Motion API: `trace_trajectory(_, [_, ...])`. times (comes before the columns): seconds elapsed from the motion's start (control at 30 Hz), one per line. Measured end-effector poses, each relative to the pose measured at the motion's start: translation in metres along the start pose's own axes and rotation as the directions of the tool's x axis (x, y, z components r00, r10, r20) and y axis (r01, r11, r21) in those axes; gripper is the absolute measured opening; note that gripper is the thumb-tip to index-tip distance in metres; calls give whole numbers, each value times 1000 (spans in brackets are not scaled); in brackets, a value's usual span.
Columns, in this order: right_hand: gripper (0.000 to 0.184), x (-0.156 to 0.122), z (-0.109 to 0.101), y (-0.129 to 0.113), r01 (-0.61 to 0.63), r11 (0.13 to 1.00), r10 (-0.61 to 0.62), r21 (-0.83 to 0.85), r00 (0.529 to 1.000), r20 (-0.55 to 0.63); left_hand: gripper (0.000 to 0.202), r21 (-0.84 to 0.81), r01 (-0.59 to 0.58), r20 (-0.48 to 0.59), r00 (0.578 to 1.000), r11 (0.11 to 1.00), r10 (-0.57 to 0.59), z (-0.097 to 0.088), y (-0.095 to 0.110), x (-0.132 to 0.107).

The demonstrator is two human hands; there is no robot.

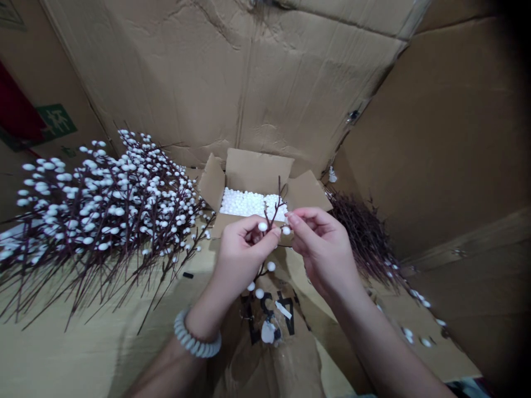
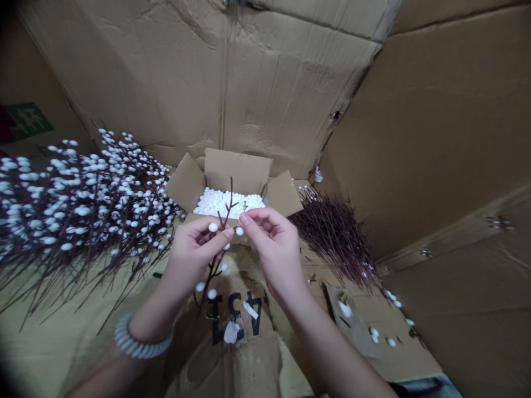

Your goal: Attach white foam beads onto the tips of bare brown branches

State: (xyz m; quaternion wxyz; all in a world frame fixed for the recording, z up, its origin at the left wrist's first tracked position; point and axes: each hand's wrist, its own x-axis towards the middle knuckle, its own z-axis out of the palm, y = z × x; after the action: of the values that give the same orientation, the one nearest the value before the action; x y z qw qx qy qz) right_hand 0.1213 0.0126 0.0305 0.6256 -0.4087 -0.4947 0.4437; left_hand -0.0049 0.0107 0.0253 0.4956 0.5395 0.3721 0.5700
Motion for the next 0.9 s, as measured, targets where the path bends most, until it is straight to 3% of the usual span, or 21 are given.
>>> trace_trajectory(0.9, [9, -3, -7, -2, 123, 955, -121, -269, 992, 24, 24, 38, -2, 32, 1000, 999, 1, -1, -3, 1])
